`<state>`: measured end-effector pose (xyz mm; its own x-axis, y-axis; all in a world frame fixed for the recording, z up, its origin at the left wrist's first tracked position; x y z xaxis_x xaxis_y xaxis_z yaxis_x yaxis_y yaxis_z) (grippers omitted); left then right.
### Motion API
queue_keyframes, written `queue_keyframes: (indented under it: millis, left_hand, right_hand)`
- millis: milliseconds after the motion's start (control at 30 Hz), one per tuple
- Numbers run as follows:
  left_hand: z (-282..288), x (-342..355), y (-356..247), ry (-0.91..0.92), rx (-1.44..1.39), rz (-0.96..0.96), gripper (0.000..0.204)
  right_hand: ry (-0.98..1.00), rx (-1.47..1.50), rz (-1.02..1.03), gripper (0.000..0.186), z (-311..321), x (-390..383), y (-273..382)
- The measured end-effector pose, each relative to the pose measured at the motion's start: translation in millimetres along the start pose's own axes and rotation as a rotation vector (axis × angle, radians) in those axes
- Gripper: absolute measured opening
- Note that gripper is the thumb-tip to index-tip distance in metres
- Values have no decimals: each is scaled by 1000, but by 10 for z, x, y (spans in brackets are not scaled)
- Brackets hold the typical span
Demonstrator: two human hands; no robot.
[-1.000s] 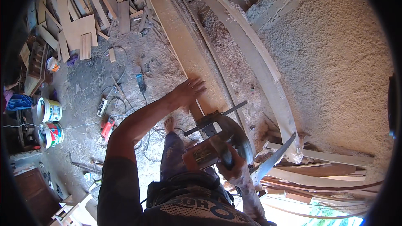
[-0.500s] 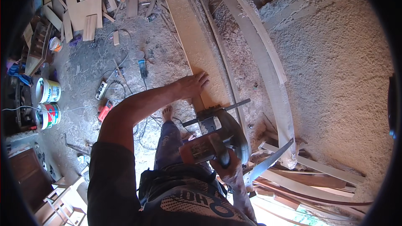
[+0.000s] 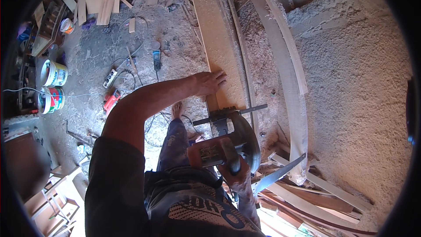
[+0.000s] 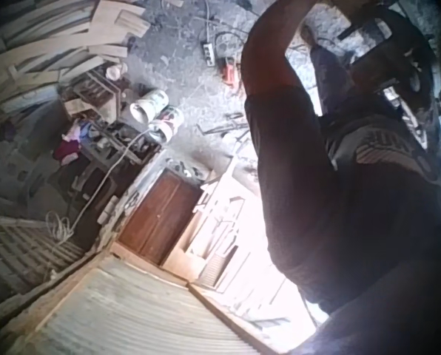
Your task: The person measures a wooden plank with a tape measure, marks it, and then uses a circular saw to cut the plank into smaller pieces. The person handles the wood and saw with both hands, positioning the wood on a workbench and cutting it multiple times.
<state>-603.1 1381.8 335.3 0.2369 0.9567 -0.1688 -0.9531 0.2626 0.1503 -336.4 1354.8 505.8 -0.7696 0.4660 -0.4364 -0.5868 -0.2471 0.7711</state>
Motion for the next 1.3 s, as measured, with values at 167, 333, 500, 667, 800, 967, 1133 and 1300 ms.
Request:
queue_keyframes:
  millis: [167,333,500,667,800,967,1133,1300]
  left_hand:
    - [76,-29,29,53,-155,9,97]
    - [-83,97,22,-57,-119,-8,105]
    - [-24,-31,83,34,-171,-48,104]
    - [38,-46,221,28,-375,-63,93]
    - [-105,-66,340,-60,-328,-185,89]
    - [303,-119,808,-76,-153,221,85]
    - [146,-196,1017,-79,11,335,69]
    - [253,-189,1068,-285,95,239,44]
  right_hand:
    - [14,-30,30,42,19,35,36]
    - [15,-36,11,39,48,65,34]
    - [47,-43,1,39,-1,149,28]
    - [71,-10,-38,43,2,296,144]
    - [28,27,-1,35,-11,425,239]
    - [-2,32,9,33,9,605,285]
    - [5,41,54,33,-39,797,402]
    - [10,66,21,35,-54,985,472]
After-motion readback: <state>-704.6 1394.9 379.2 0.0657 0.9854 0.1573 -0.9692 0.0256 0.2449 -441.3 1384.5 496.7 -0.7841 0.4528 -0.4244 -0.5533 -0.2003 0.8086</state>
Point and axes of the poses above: each hand's wrist, its own x-axis towards the middle knuckle, its own z-axis out of the back of the hand, y = z × x, the point moved 7 cm from there along x, towards the middle knuckle, and after that the axes turned 3 degrees about -x, right-handed, at the moved point
